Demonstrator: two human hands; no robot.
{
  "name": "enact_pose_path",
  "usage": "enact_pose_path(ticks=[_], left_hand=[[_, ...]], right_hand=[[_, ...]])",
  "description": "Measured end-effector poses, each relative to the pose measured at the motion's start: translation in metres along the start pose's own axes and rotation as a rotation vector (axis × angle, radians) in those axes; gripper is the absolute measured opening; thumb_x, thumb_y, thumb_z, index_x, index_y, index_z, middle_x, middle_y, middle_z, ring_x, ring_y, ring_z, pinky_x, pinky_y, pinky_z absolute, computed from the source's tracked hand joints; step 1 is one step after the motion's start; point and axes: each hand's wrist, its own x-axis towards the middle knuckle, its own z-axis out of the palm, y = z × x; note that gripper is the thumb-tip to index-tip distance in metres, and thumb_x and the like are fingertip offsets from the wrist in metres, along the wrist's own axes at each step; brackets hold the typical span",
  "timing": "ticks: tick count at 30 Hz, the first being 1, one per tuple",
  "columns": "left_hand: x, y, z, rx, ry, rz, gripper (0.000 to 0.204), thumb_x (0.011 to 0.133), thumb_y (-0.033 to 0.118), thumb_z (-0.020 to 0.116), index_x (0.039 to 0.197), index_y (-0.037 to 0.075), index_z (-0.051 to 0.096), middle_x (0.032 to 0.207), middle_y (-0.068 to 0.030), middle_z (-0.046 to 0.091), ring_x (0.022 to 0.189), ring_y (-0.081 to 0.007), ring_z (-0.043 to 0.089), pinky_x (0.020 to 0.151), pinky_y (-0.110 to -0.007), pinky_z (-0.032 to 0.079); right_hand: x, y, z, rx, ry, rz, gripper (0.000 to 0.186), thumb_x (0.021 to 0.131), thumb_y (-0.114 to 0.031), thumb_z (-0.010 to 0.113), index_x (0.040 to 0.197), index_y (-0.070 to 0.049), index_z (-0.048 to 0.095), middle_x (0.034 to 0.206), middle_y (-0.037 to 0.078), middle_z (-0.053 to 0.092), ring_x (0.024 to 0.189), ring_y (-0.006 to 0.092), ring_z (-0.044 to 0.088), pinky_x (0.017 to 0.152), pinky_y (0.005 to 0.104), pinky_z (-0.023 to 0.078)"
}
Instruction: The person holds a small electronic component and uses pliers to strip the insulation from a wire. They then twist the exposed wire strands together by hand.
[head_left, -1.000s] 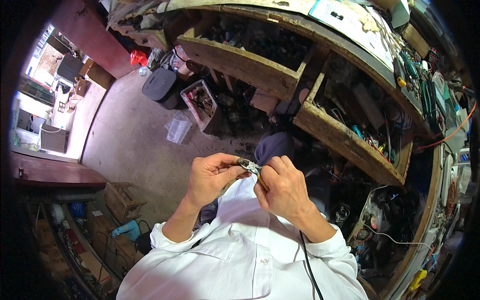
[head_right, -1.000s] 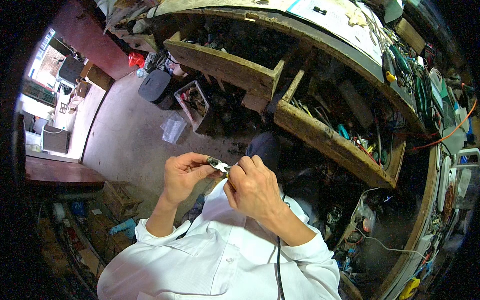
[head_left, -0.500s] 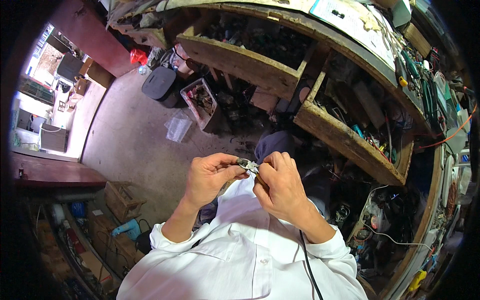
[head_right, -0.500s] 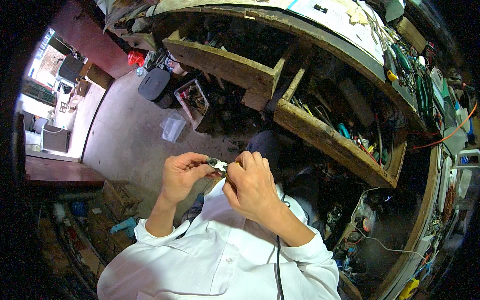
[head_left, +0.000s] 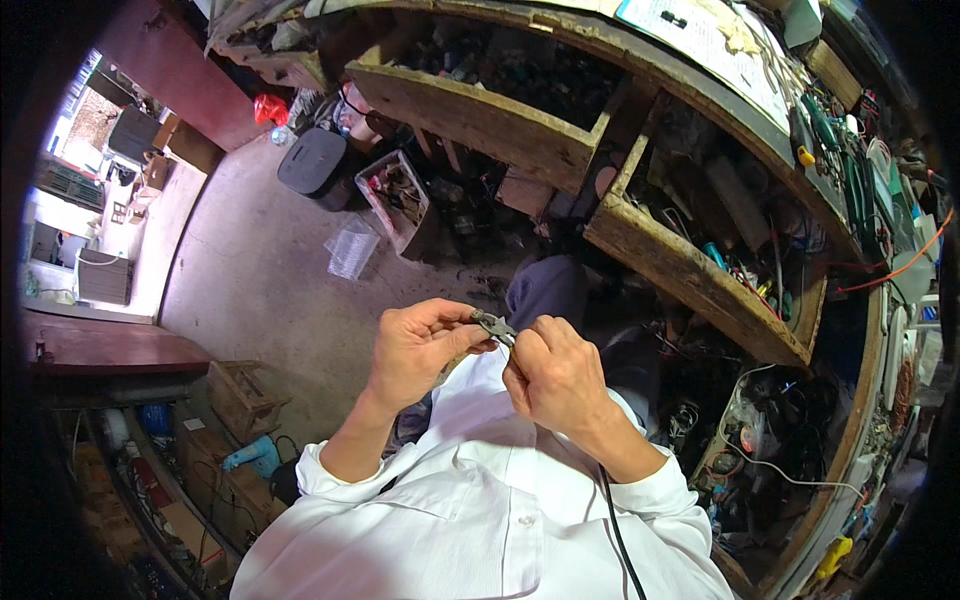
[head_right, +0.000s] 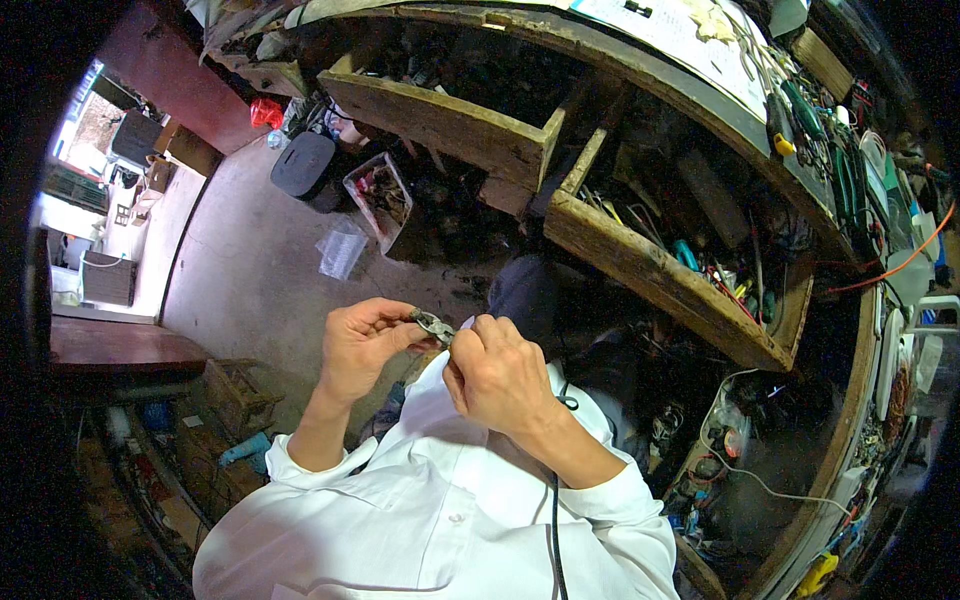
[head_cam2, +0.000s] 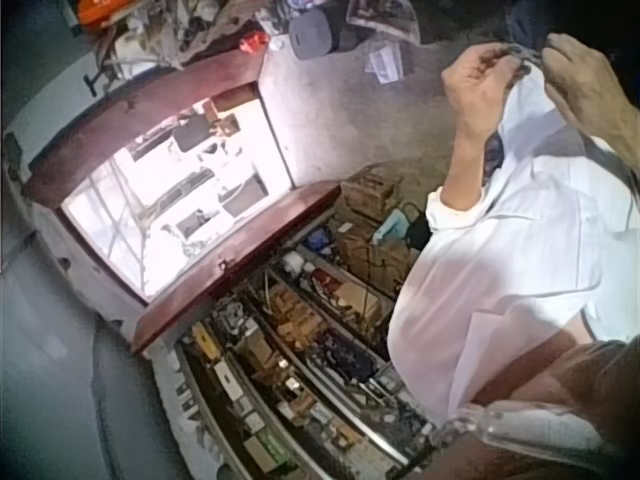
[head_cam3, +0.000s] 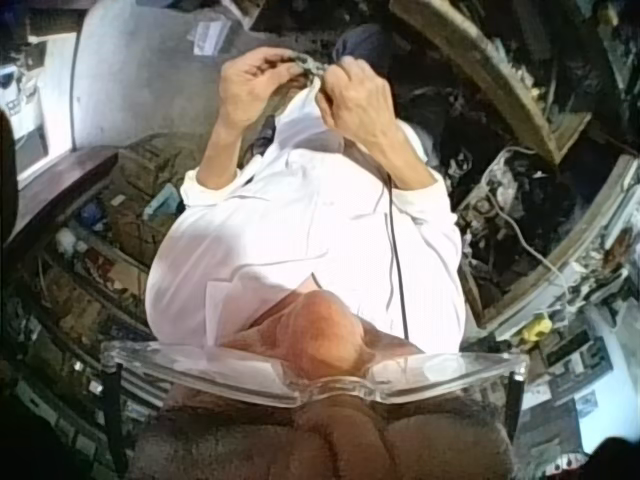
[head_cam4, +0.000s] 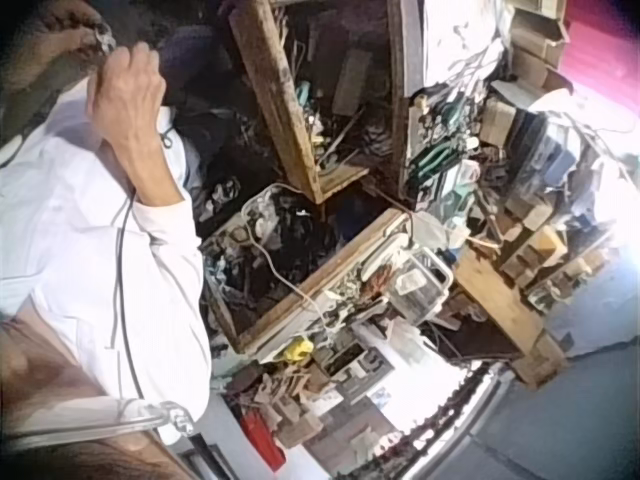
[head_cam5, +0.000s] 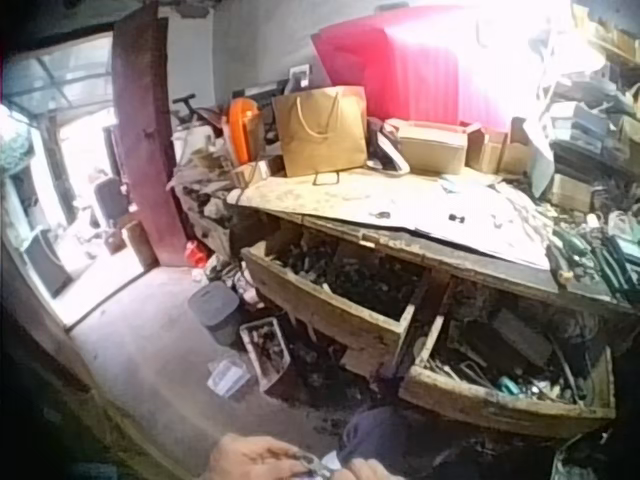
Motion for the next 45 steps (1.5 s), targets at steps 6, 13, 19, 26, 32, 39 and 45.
enact_pose_path(ticks=[6,13,19,26,32,39,45], left_hand=[[-0.002,0.001,-0.002,0.008,-0.012,-0.011,0.017,0.092,-0.003,0.068,0.106,-0.011,0.067,0.092,-0.016,0.073,0.083,-0.0184,0.073,0.076,-0.028,0.061],[-0.002,0.003,-0.001,-0.082,-0.002,-0.031,0.017,0.092,-0.003,0.068,0.107,-0.011,0.066,0.096,-0.0171,0.073,0.087,-0.0204,0.073,0.08,-0.031,0.062],[0.0,0.001,-0.004,-0.027,-0.065,-0.028,0.018,0.093,-0.004,0.066,0.109,-0.012,0.065,0.098,-0.018,0.072,0.088,-0.0213,0.073,0.083,-0.032,0.062],[0.003,-0.01,0.0,-0.157,-0.072,-0.047,0.02,0.094,-0.003,0.064,0.112,-0.012,0.065,0.103,-0.0197,0.071,0.093,-0.0232,0.072,0.086,-0.035,0.062],[0.003,-0.01,-0.001,-0.139,-0.064,-0.044,0.019,0.095,-0.003,0.064,0.111,-0.012,0.065,0.102,-0.0197,0.072,0.092,-0.0236,0.073,0.085,-0.035,0.063],[0.002,-0.011,0.002,-0.121,-0.036,-0.054,0.018,0.094,-0.004,0.064,0.11,-0.012,0.065,0.101,-0.0198,0.072,0.092,-0.0241,0.073,0.085,-0.035,0.062],[0.003,-0.006,0.0,-0.089,-0.064,-0.062,0.018,0.094,-0.003,0.064,0.11,-0.012,0.066,0.101,-0.0194,0.072,0.092,-0.0237,0.073,0.085,-0.034,0.062]], right_hand=[[0.002,0.011,-0.006,0.175,-0.135,-0.003,0.021,0.073,-0.012,0.072,0.077,-0.004,0.054,0.079,0.013,0.054,0.067,0.0312,0.058,0.054,0.0417,0.049],[0.007,0.001,-0.01,0.058,-0.083,0.002,0.02,0.072,-0.009,0.072,0.076,-0.004,0.054,0.078,0.013,0.054,0.067,0.0311,0.059,0.054,0.0418,0.05],[0.003,0.002,-0.007,0.014,-0.079,-0.006,0.021,0.07,-0.008,0.073,0.076,-0.004,0.054,0.077,0.013,0.054,0.066,0.0301,0.06,0.052,0.0406,0.05],[0.002,0.003,-0.006,-0.05,-0.034,-0.003,0.02,0.069,-0.006,0.073,0.074,-0.005,0.053,0.075,0.012,0.053,0.063,0.0285,0.059,0.048,0.0394,0.049],[0.001,0.003,-0.005,-0.077,0.014,-0.013,0.019,0.067,-0.004,0.072,0.07,-0.005,0.053,0.073,0.011,0.053,0.061,0.0273,0.059,0.046,0.0386,0.048],[-0.001,0.003,-0.004,-0.067,0.007,0.027,0.018,0.067,-0.004,0.072,0.07,-0.004,0.054,0.071,0.011,0.053,0.06,0.0285,0.06,0.049,0.0404,0.049],[0.006,0.004,-0.025,0.143,-0.15,0.111,0.016,0.073,-0.01,0.072,0.075,-0.003,0.057,0.079,0.013,0.054,0.072,0.0305,0.057,0.061,0.0428,0.048]])
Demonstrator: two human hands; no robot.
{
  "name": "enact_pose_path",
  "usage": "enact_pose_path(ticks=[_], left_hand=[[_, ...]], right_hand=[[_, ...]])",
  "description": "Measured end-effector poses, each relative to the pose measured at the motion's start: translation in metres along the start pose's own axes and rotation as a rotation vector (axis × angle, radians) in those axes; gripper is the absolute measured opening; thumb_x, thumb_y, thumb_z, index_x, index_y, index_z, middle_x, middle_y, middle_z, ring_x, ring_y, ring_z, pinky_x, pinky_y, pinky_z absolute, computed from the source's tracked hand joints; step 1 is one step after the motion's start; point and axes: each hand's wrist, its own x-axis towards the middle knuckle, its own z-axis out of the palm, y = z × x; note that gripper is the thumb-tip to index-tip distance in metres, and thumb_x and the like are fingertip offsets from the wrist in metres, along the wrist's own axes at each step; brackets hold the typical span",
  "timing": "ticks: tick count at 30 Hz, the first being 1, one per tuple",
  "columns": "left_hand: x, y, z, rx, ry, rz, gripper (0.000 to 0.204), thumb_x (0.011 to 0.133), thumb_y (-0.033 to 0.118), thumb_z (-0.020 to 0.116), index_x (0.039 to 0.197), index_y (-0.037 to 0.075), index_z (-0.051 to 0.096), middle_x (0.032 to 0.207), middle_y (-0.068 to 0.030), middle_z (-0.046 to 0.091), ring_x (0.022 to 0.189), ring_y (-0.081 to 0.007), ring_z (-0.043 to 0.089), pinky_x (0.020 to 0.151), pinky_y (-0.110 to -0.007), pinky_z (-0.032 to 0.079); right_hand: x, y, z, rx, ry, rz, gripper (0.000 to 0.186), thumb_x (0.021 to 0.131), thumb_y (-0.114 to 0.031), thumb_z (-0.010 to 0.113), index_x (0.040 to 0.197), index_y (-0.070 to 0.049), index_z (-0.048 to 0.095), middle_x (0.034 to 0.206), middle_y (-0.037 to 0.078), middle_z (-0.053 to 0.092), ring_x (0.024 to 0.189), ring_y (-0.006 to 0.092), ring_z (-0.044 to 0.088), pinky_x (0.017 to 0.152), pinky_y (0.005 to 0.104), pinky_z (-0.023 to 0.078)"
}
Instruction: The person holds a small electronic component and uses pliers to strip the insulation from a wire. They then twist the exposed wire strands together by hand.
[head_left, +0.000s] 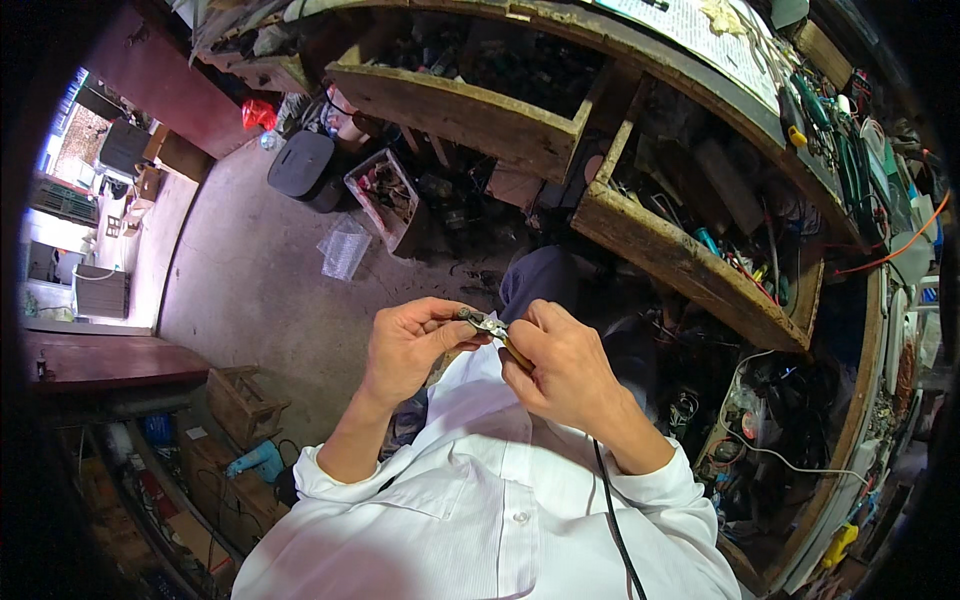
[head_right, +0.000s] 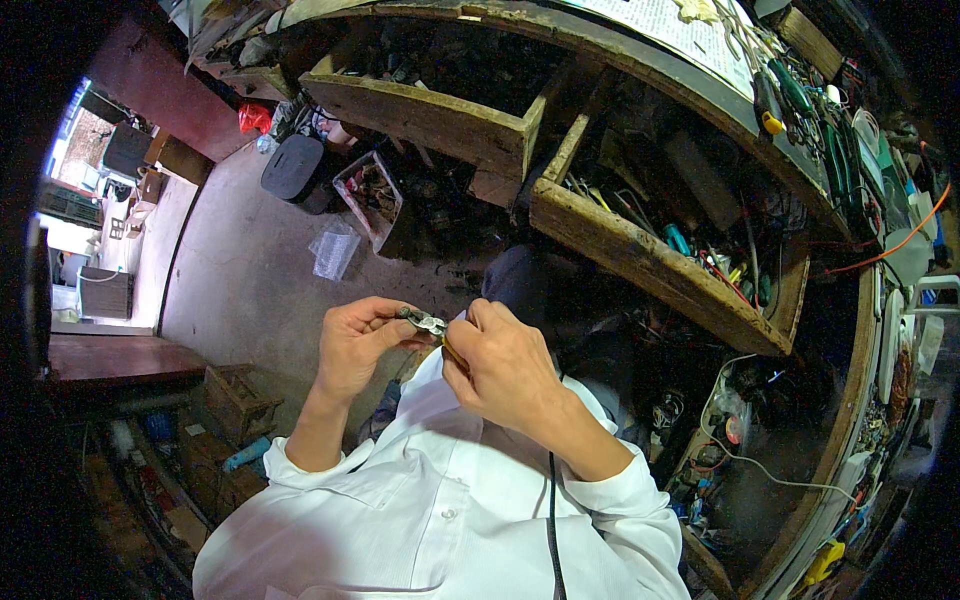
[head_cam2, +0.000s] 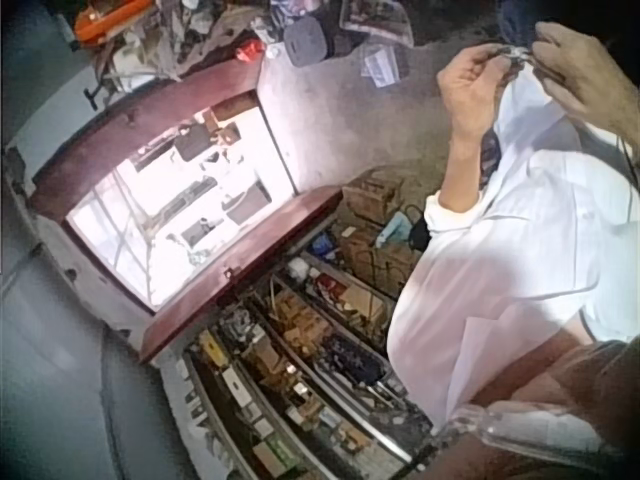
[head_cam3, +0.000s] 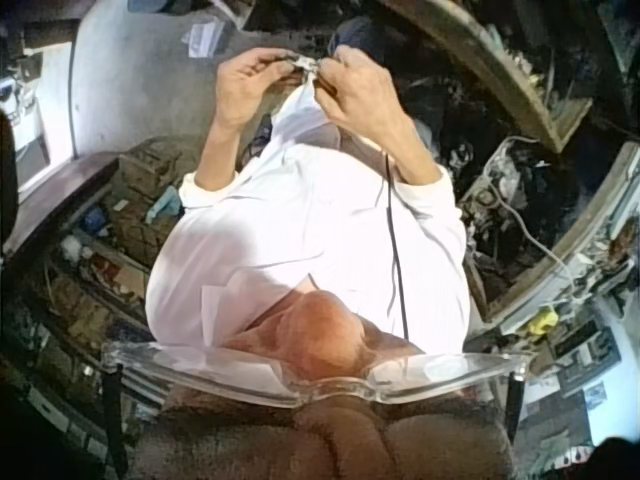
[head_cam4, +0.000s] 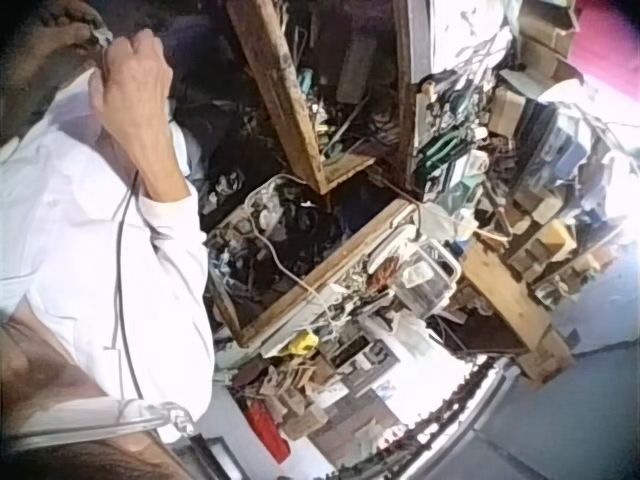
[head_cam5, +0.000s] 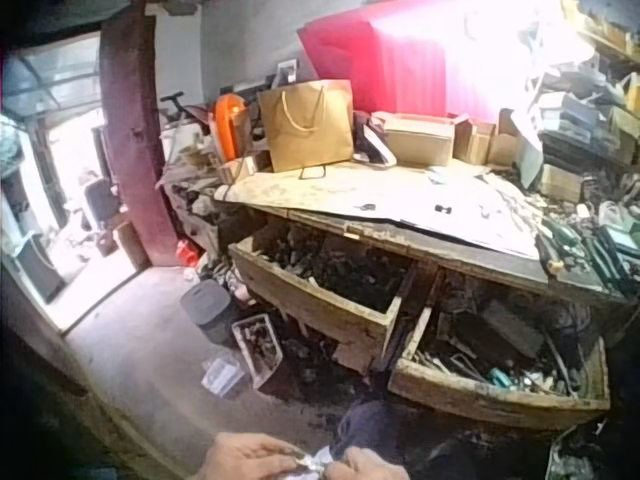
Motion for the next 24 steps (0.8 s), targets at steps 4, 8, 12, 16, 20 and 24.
enact_pose_path(ticks=[4,8,12,16,20,24], left_hand=[[0.001,-0.001,0.001,-0.005,0.022,0.0,0.018,0.094,-0.003,0.065,0.11,-0.011,0.066,0.101,-0.0189,0.072,0.091,-0.0234,0.073,0.084,-0.033,0.062],[-0.001,-0.007,0.0,-0.031,0.035,0.003,0.017,0.094,-0.004,0.065,0.109,-0.011,0.066,0.102,-0.0188,0.072,0.091,-0.0233,0.073,0.083,-0.033,0.062],[-0.003,-0.009,0.0,-0.035,0.029,0.01,0.018,0.094,-0.004,0.065,0.11,-0.012,0.066,0.102,-0.0199,0.072,0.091,-0.0242,0.073,0.083,-0.033,0.063],[-0.003,-0.011,0.001,-0.059,0.013,0.036,0.019,0.094,-0.004,0.065,0.111,-0.012,0.065,0.102,-0.0206,0.072,0.091,-0.0247,0.073,0.084,-0.034,0.062],[-0.006,-0.01,0.002,0.022,0.011,0.063,0.019,0.094,-0.003,0.064,0.111,-0.012,0.065,0.102,-0.0203,0.072,0.092,-0.0245,0.073,0.085,-0.034,0.062],[-0.006,-0.008,0.005,0.033,0.012,0.069,0.019,0.095,-0.003,0.064,0.111,-0.012,0.065,0.102,-0.0194,0.072,0.092,-0.0236,0.073,0.085,-0.034,0.062]], right_hand=[[-0.001,0.0,0.01,-0.059,0.091,-0.026,0.016,0.075,-0.012,0.071,0.078,-0.003,0.058,0.085,0.014,0.053,0.079,0.0309,0.053,0.068,0.0413,0.042],[-0.002,-0.001,0.015,-0.069,0.134,-0.03,0.015,0.073,-0.008,0.07,0.076,-0.003,0.055,0.082,0.013,0.051,0.078,0.0304,0.05,0.068,0.0397,0.039],[-0.001,-0.006,0.012,-0.102,0.146,-0.026,0.017,0.072,-0.006,0.07,0.073,-0.004,0.054,0.08,0.012,0.049,0.076,0.0302,0.05,0.067,0.0393,0.039],[-0.008,-0.004,0.017,-0.061,0.076,0.046,0.017,0.072,-0.007,0.071,0.074,-0.004,0.054,0.08,0.013,0.05,0.074,0.03,0.051,0.064,0.0399,0.041],[-0.001,-0.003,0.007,-0.079,0.107,-0.054,0.017,0.072,-0.009,0.072,0.077,-0.004,0.056,0.078,0.012,0.051,0.071,0.0301,0.054,0.062,0.0413,0.044],[-0.004,-0.002,0.01,-0.122,0.133,-0.07,0.02,0.07,-0.008,0.073,0.076,-0.004,0.055,0.078,0.011,0.052,0.069,0.0288,0.055,0.058,0.0408,0.047]])
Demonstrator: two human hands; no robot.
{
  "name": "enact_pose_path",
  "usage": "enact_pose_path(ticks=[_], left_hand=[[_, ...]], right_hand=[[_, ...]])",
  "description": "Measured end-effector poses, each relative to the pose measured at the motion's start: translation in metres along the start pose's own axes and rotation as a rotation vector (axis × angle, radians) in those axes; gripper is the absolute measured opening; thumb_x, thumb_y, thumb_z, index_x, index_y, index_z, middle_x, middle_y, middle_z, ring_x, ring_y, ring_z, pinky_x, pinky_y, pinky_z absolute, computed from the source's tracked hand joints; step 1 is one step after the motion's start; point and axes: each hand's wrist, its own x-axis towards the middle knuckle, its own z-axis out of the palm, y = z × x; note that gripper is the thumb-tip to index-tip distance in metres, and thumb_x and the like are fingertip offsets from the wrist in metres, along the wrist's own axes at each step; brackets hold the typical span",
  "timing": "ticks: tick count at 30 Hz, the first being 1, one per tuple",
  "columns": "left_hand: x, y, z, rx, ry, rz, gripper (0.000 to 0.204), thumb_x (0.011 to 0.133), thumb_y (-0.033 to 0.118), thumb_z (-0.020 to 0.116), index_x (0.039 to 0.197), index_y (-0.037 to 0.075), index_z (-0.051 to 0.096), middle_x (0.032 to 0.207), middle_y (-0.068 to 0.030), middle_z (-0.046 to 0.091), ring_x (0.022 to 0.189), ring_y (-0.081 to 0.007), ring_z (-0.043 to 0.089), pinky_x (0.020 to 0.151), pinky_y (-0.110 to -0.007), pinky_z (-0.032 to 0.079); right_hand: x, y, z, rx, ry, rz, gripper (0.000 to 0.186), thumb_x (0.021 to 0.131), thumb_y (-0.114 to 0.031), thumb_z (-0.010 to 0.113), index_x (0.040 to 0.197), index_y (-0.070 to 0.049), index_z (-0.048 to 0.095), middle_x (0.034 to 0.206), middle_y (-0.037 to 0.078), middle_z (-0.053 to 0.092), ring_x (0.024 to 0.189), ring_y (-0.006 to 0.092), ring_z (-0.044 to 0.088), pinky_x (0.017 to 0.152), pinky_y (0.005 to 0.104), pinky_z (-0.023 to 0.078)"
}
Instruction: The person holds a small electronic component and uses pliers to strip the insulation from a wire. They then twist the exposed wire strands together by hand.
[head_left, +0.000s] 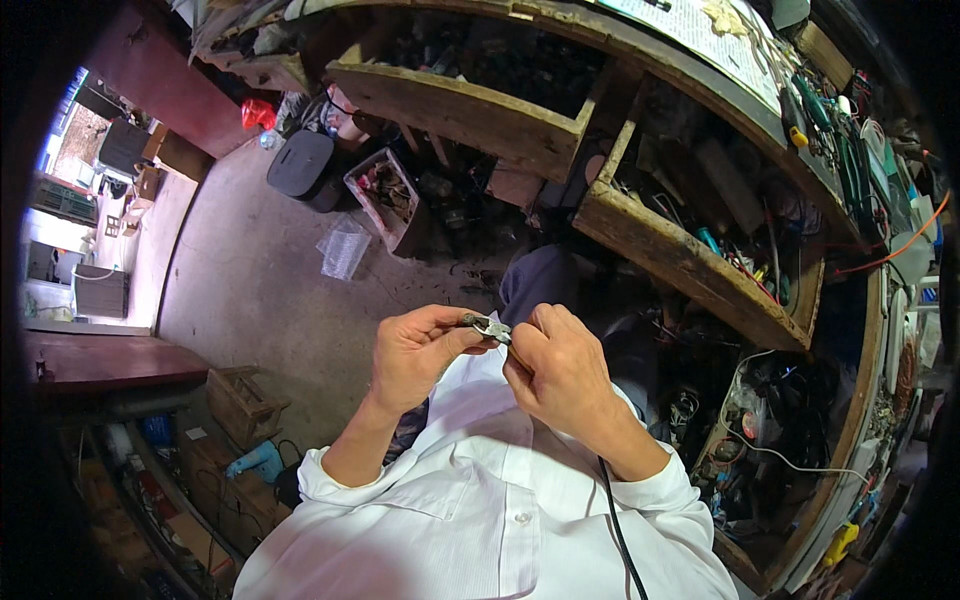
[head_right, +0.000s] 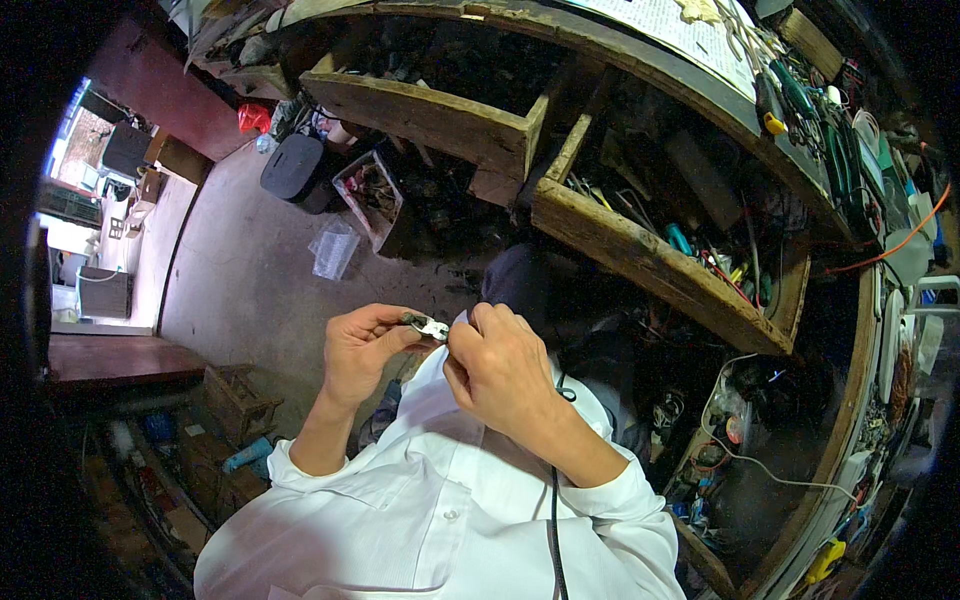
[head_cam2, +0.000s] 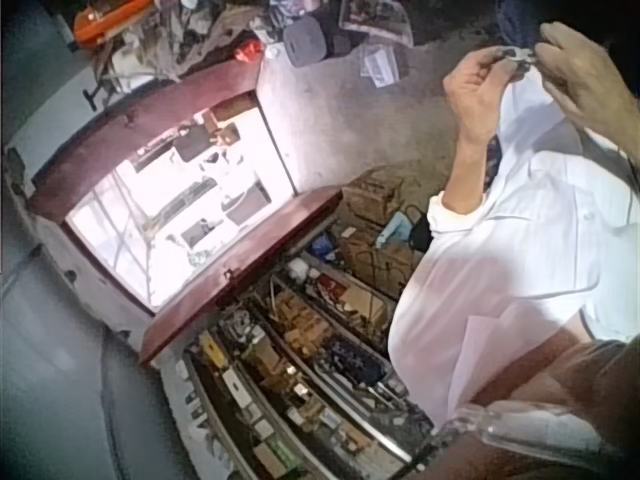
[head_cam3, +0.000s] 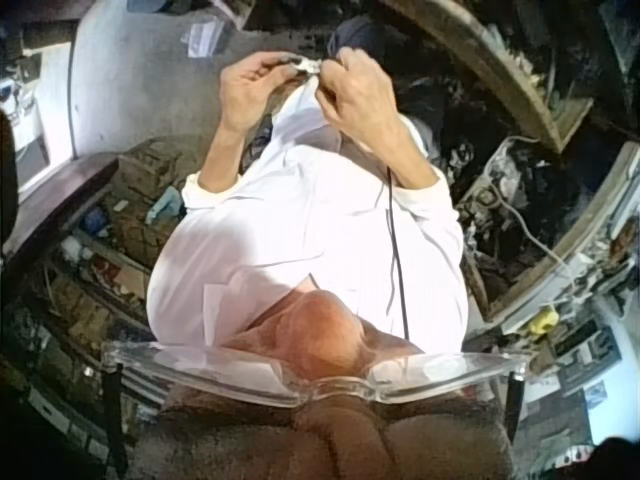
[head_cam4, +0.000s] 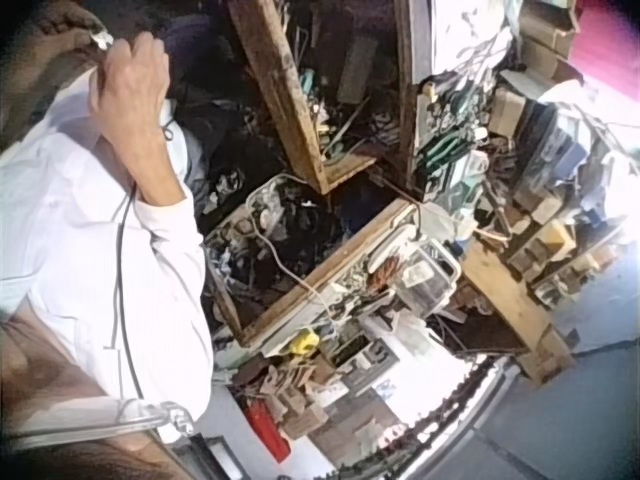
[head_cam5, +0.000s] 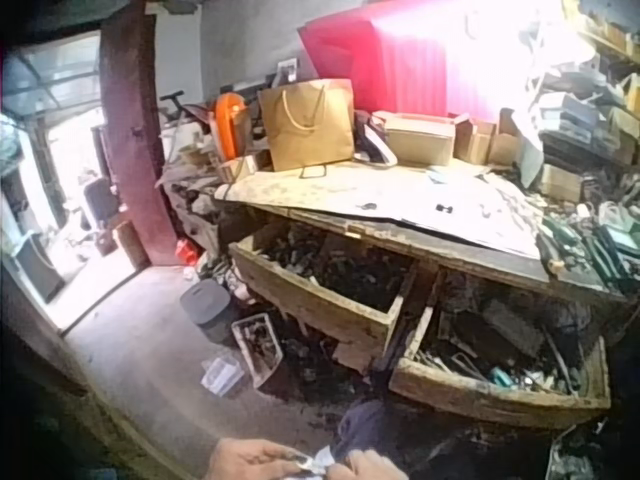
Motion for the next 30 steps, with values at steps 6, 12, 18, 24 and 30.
enact_pose_path(ticks=[6,12,18,24,30], left_hand=[[0.0,0.001,0.0,-0.005,0.013,0.001,0.019,0.095,-0.002,0.065,0.111,-0.012,0.065,0.101,-0.018,0.072,0.091,-0.0225,0.073,0.085,-0.034,0.062],[0.001,0.004,0.0,0.003,0.001,0.016,0.02,0.095,-0.002,0.064,0.113,-0.011,0.065,0.102,-0.0183,0.072,0.094,-0.0236,0.072,0.087,-0.035,0.061],[0.005,0.003,-0.006,-0.162,-0.084,-0.108,0.024,0.099,0.0,0.058,0.119,-0.012,0.06,0.109,-0.0206,0.07,0.099,-0.0272,0.072,0.091,-0.038,0.061],[0.011,-0.001,-0.011,-0.251,-0.14,-0.169,0.024,0.099,0.0,0.058,0.12,-0.01,0.06,0.109,-0.021,0.069,0.101,-0.0277,0.071,0.092,-0.039,0.06],[0.012,-0.005,-0.014,-0.096,-0.098,-0.076,0.024,0.094,-0.002,0.064,0.117,-0.009,0.064,0.103,-0.0195,0.071,0.093,-0.0253,0.073,0.088,-0.036,0.062]], right_hand=[[-0.01,0.003,0.017,-0.082,0.045,0.005,0.021,0.069,-0.001,0.071,0.075,-0.004,0.052,0.07,0.01,0.051,0.058,0.0286,0.057,0.049,0.042,0.049],[-0.007,0.005,0.02,0.313,0.08,0.101,0.022,0.072,0.003,0.067,0.067,0.0,0.046,0.06,0.012,0.05,0.049,0.0275,0.05,0.046,0.0371,0.039],[-0.008,0.011,0.016,0.692,-0.146,0.407,0.016,0.082,-0.003,0.063,0.07,0.005,0.054,0.058,0.014,0.052,0.05,0.0165,0.045,0.048,0.0336,0.038],[-0.01,0.016,0.023,0.851,-0.177,0.472,0.016,0.083,-0.004,0.062,0.072,0.005,0.055,0.057,0.009,0.045,0.055,0.0088,0.042,0.049,0.0312,0.037],[-0.008,0.012,0.019,0.763,-0.172,0.455,0.015,0.083,-0.005,0.063,0.073,0.004,0.056,0.057,0.005,0.046,0.054,0.0092,0.041,0.048,0.0307,0.035]])
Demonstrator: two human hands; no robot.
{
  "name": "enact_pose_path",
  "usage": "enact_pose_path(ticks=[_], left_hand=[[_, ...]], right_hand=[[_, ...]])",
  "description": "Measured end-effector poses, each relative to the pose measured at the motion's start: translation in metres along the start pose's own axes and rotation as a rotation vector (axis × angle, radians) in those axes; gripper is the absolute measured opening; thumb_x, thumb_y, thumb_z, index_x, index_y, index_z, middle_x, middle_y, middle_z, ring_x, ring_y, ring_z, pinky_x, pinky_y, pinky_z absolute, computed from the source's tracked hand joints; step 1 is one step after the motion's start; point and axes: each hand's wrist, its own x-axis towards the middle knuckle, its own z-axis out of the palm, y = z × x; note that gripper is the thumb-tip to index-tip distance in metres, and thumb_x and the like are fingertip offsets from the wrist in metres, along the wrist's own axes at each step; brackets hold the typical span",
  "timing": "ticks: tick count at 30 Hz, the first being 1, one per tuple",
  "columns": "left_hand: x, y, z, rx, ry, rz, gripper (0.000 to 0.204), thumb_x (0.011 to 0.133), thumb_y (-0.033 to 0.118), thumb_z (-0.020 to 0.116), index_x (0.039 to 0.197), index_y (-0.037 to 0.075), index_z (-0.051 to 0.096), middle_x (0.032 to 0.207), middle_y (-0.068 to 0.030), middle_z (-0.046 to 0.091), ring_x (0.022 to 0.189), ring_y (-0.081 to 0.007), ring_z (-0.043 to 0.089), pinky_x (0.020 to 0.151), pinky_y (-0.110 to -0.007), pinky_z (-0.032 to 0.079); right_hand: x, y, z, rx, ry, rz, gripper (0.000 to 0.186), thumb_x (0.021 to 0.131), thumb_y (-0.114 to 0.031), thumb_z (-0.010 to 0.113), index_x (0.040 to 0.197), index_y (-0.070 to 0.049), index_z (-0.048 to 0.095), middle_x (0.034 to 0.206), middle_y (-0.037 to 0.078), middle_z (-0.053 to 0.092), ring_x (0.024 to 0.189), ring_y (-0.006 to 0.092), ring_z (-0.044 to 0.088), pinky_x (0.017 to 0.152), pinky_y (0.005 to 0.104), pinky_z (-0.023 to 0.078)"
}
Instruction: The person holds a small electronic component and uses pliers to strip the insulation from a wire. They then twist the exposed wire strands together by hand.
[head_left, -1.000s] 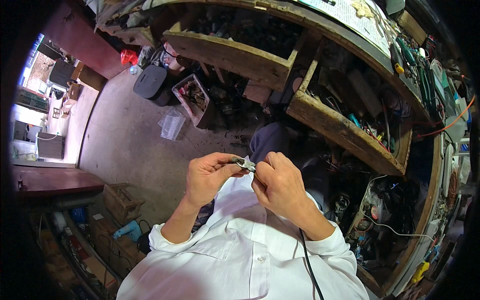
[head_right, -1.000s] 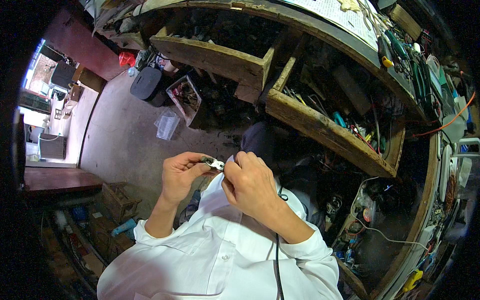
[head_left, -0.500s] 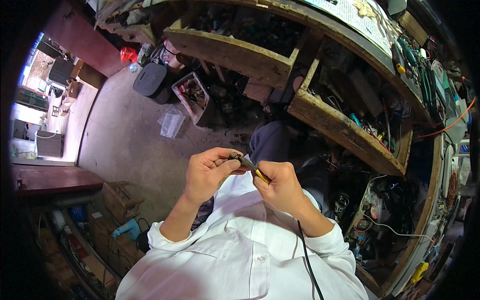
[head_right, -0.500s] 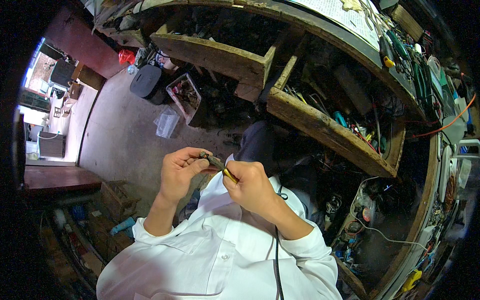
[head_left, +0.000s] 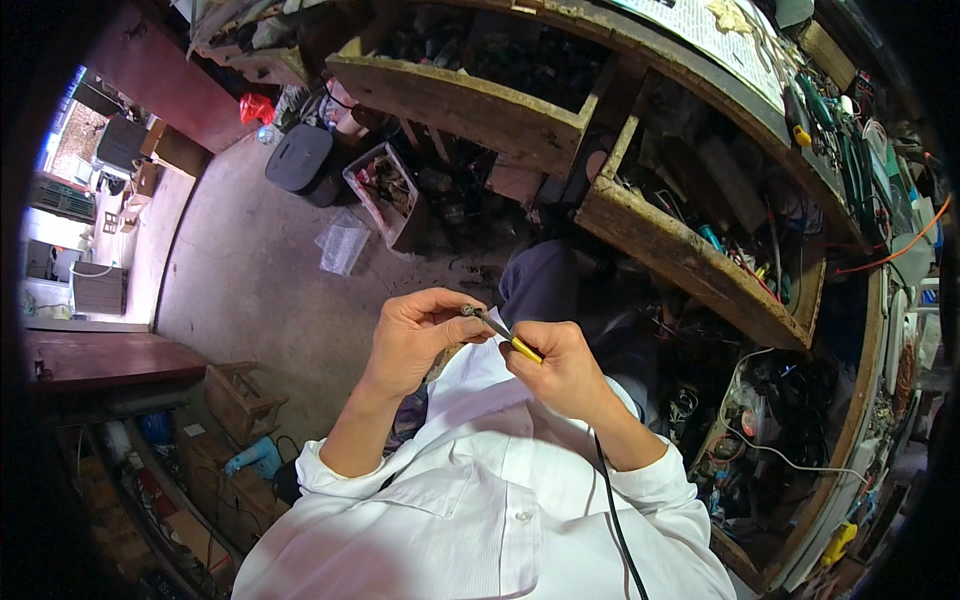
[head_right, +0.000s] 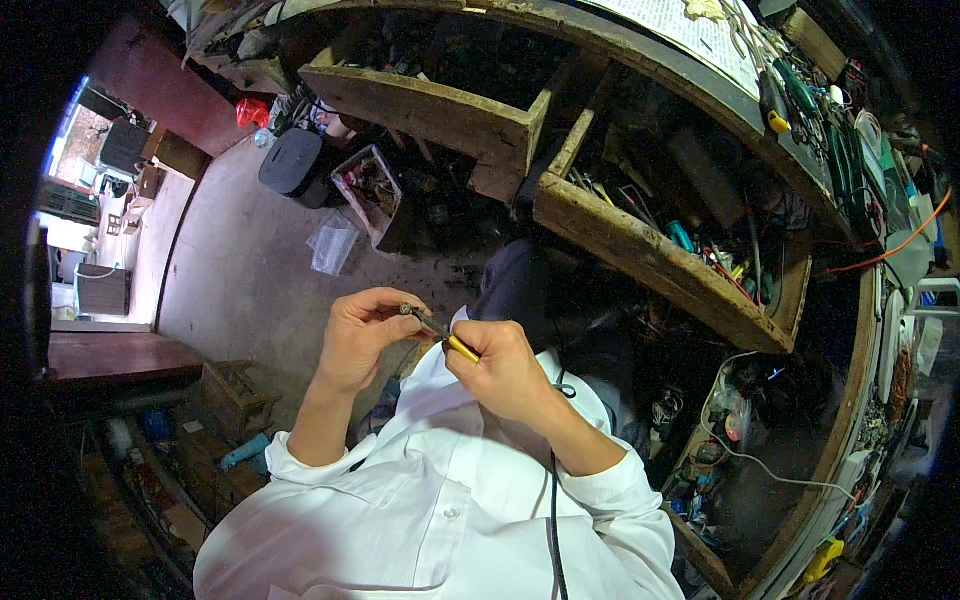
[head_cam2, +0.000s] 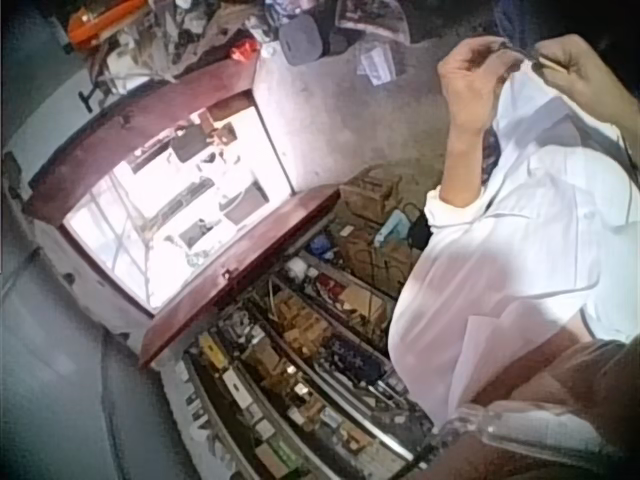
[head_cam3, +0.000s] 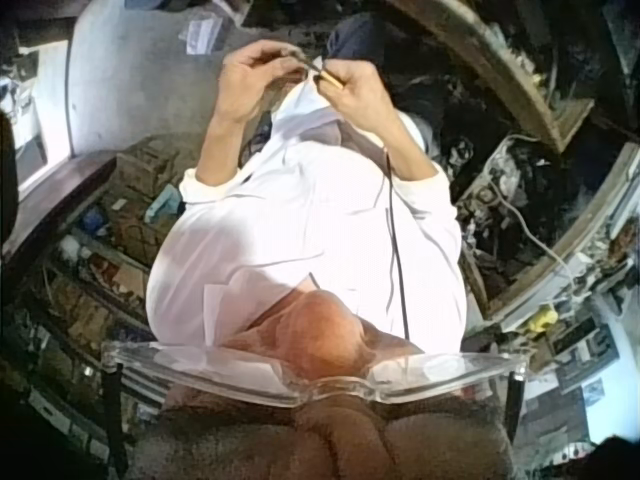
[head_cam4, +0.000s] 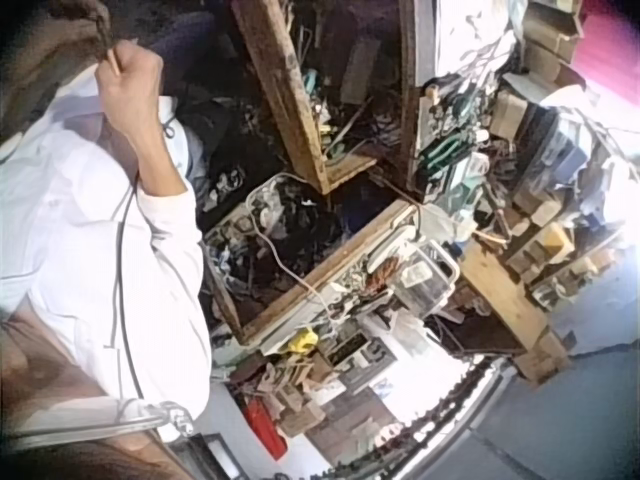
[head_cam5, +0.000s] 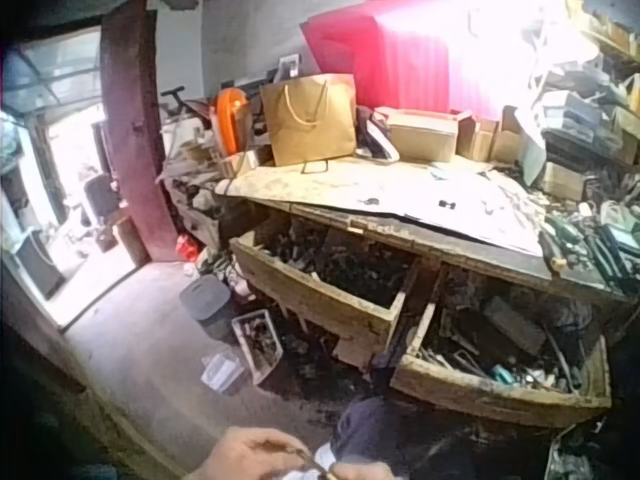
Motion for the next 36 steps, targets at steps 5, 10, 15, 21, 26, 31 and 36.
enact_pose_path(ticks=[5,10,15,21,26,31,36], left_hand=[[0.002,-0.001,0.009,-0.173,0.043,-0.008,0.023,0.095,0.0,0.063,0.116,-0.008,0.065,0.098,-0.0187,0.073,0.087,-0.0242,0.074,0.081,-0.034,0.063],[0.002,0.002,0.007,-0.262,-0.032,-0.049,0.022,0.098,0.004,0.061,0.116,-0.008,0.065,0.097,-0.0192,0.073,0.088,-0.0246,0.074,0.081,-0.034,0.063],[0.004,-0.004,0.006,-0.301,0.011,-0.048,0.021,0.098,0.003,0.061,0.115,-0.009,0.066,0.097,-0.0182,0.073,0.087,-0.0237,0.074,0.081,-0.034,0.062],[0.003,-0.007,0.008,-0.206,0.12,0.009,0.019,0.096,0.001,0.063,0.112,-0.009,0.067,0.097,-0.0175,0.073,0.086,-0.023,0.074,0.08,-0.034,0.062],[0.002,-0.008,0.008,-0.163,0.151,0.027,0.019,0.096,0.001,0.063,0.112,-0.009,0.068,0.098,-0.0174,0.073,0.085,-0.0223,0.074,0.079,-0.033,0.062],[0.0,-0.004,0.009,0.019,0.171,0.037,0.02,0.095,0.001,0.065,0.113,-0.007,0.069,0.098,-0.0148,0.073,0.086,-0.0192,0.073,0.08,-0.029,0.061],[-0.004,0.007,0.015,0.286,0.146,0.16,0.02,0.095,-0.001,0.065,0.113,-0.008,0.07,0.098,-0.0117,0.072,0.088,-0.0172,0.072,0.08,-0.026,0.059]], right_hand=[[0.0,0.001,0.006,0.446,-0.055,0.25,0.02,0.09,-0.005,0.065,0.073,-0.002,0.055,0.06,-0.003,0.043,0.052,0.0047,0.035,0.045,0.0257,0.027],[-0.001,0.005,0.009,0.973,-0.204,0.377,0.016,0.093,-0.003,0.065,0.081,-0.006,0.056,0.064,-0.007,0.04,0.051,0.0019,0.031,0.043,0.0215,0.02],[0.001,-0.002,0.013,0.914,-0.122,0.421,0.021,0.093,-0.002,0.064,0.076,-0.007,0.053,0.063,-0.007,0.038,0.052,0.004,0.031,0.045,0.0233,0.023],[0.004,-0.006,0.01,-0.099,0.134,-0.15,0.026,0.084,-0.004,0.068,0.071,0.0,0.046,0.069,0.003,0.039,0.063,0.0142,0.041,0.057,0.0321,0.032],[0.002,-0.014,0.005,-0.288,0.122,-0.207,0.019,0.08,-0.01,0.063,0.073,0.002,0.05,0.073,0.017,0.047,0.072,0.0332,0.052,0.063,0.0421,0.041],[0.003,-0.013,0.004,-0.342,0.109,-0.229,0.017,0.08,-0.009,0.061,0.072,0.002,0.051,0.072,0.018,0.049,0.069,0.0339,0.053,0.062,0.0434,0.042],[0.0,-0.013,0.006,-0.351,0.157,-0.235,0.014,0.078,-0.003,0.061,0.07,0.002,0.051,0.065,0.017,0.052,0.055,0.034,0.053,0.053,0.0403,0.041]])
